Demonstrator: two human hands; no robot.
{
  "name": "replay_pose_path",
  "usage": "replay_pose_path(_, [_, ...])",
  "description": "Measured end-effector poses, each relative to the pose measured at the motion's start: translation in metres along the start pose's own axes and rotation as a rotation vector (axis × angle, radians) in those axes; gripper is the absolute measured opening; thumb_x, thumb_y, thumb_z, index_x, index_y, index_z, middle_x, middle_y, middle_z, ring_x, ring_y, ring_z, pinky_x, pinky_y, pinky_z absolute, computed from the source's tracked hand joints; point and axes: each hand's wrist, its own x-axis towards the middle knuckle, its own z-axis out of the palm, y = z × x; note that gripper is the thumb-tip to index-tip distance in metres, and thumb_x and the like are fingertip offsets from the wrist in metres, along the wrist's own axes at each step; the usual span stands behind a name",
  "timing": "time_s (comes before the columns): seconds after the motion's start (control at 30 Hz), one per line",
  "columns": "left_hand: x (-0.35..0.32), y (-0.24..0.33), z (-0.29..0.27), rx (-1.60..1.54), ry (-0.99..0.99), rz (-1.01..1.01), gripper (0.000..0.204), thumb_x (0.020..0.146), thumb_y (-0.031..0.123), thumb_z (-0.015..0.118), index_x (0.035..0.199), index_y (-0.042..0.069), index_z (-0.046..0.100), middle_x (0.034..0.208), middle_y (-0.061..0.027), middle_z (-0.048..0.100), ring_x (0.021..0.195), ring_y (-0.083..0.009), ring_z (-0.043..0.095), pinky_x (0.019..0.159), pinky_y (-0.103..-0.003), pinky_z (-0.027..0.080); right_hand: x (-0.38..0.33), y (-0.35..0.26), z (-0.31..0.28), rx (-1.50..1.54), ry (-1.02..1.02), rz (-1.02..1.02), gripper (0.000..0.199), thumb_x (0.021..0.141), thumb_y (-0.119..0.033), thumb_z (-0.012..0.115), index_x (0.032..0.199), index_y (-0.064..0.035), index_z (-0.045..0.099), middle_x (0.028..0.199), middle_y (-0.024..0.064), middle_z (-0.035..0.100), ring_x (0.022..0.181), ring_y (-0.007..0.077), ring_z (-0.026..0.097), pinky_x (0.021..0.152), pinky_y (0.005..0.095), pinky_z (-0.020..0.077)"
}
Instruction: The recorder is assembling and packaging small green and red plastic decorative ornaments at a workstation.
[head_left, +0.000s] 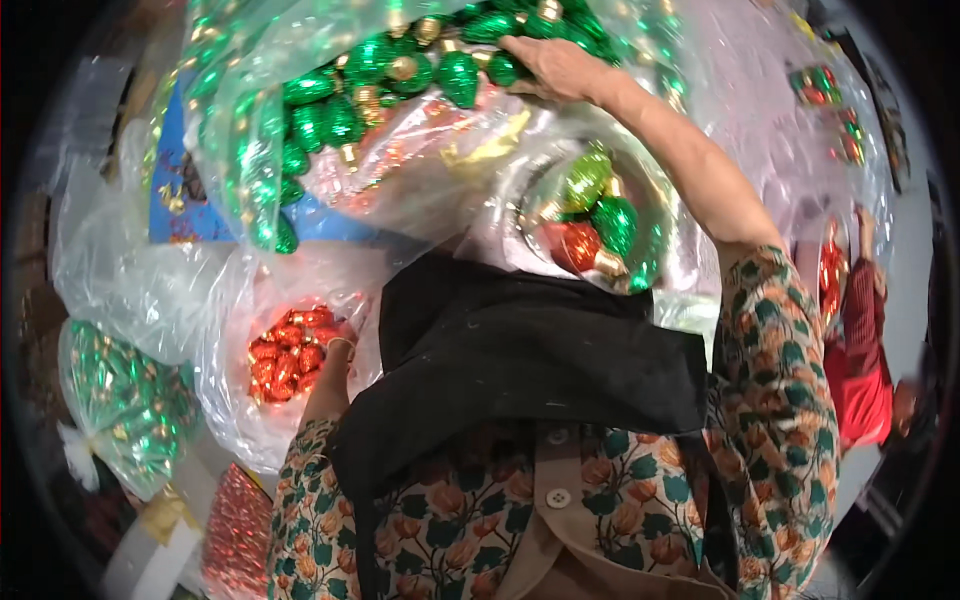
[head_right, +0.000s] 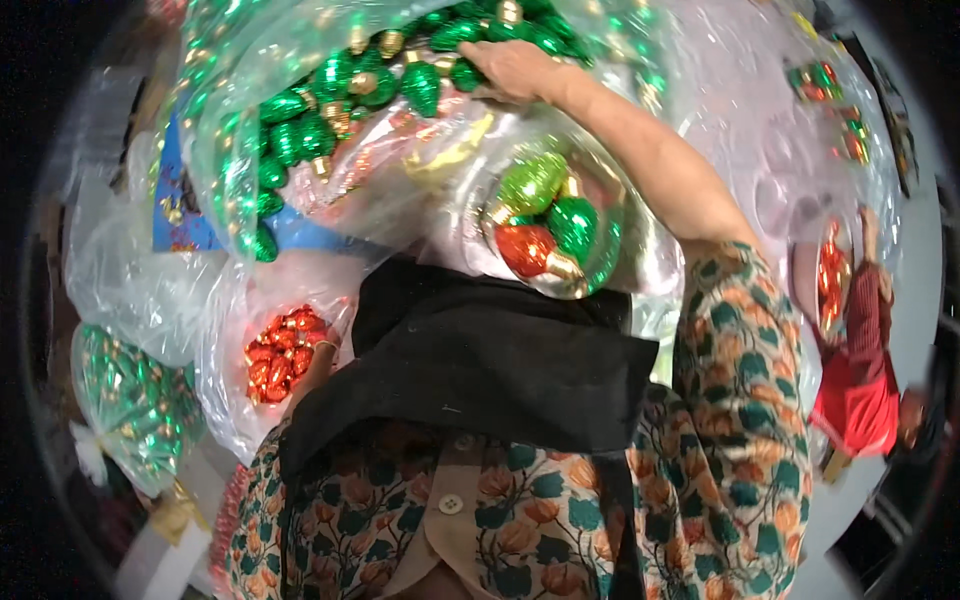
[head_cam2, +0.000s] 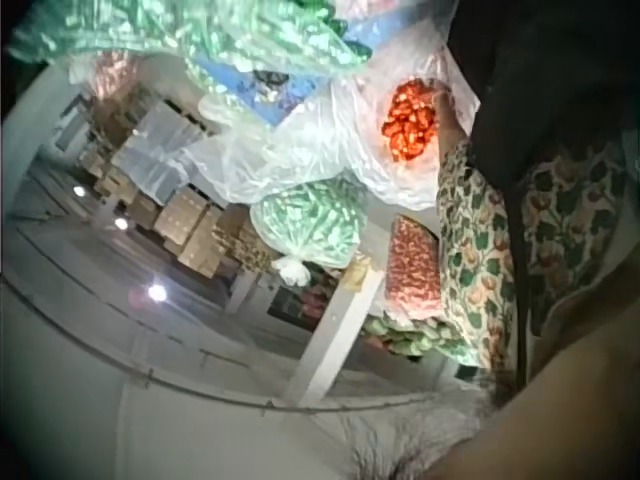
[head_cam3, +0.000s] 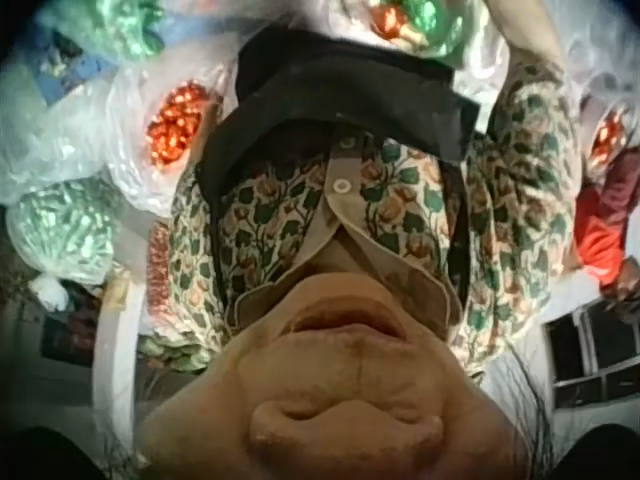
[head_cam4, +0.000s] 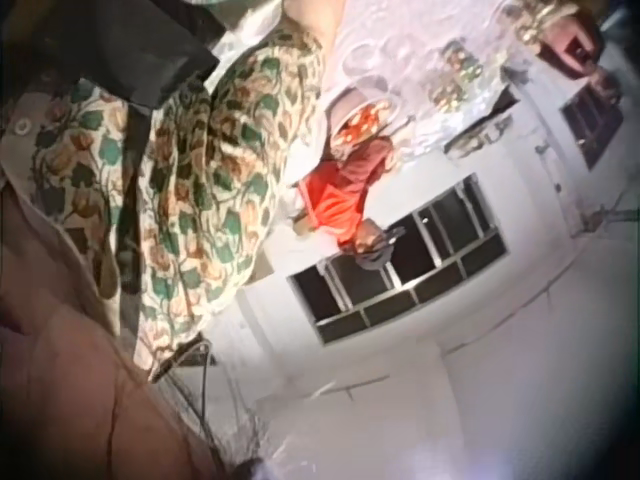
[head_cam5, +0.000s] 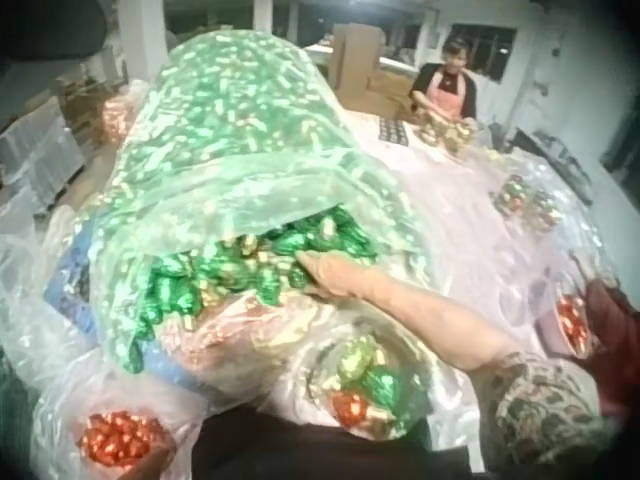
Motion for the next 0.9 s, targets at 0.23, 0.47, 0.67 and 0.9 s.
replay_pose_path(0.23, [-0.055, 0.157, -0.005, 0.378, 0.047, -0.076, 0.045, 0.084, 0.020, 0.053, 0.123, -0.002, 0.048, 0.120, -0.0128, 0.055, 0.111, -0.0267, 0.051, 0.094, -0.040, 0.043, -0.093, -0.004, -0.029, 0.022, 0.125, 0.211, 0.055, 0.080, -0.033, 0.066, 0.121, -0.0032, 0.045, 0.098, 0.0226, 0.061, 0.091, 0.0385, 0.059, 0.079, 0.0443, 0.0475])
replay_pose_path(0.47, [-0.202, 0.160, -0.051, 0.422, 0.466, 0.121, 0.040, 0.069, 0.023, 0.073, 0.098, -0.002, 0.063, 0.082, -0.0056, 0.069, 0.075, -0.0241, 0.066, 0.070, -0.039, 0.051, -0.223, -0.036, -0.004, 0.305, -0.183, 0.637, 0.066, 0.079, -0.037, 0.068, 0.129, -0.0046, 0.041, 0.108, 0.0258, 0.057, 0.092, 0.0392, 0.060, 0.080, 0.0446, 0.0496])
replay_pose_path(0.67, [-0.311, 0.347, -0.094, 0.008, 0.712, 0.502, 0.038, 0.069, 0.010, 0.078, 0.103, 0.001, 0.062, 0.089, -0.0069, 0.066, 0.081, -0.0154, 0.062, 0.074, -0.028, 0.050, -0.234, -0.052, 0.019, 0.140, 0.195, 0.670, 0.067, 0.082, -0.042, 0.063, 0.129, -0.0012, 0.038, 0.109, 0.0302, 0.055, 0.088, 0.0442, 0.060, 0.077, 0.0469, 0.0500])
replay_pose_path(0.9, [-0.334, 0.597, 0.012, 0.535, 0.339, 1.490, 0.045, 0.066, 0.021, 0.078, 0.105, 0.004, 0.061, 0.096, -0.0139, 0.063, 0.089, -0.0292, 0.062, 0.082, -0.036, 0.049, -0.228, -0.059, 0.019, 0.232, 0.205, 0.753, 0.063, 0.085, -0.037, 0.060, 0.131, -0.0003, 0.037, 0.117, 0.0297, 0.052, 0.104, 0.0437, 0.055, 0.086, 0.0460, 0.0459])
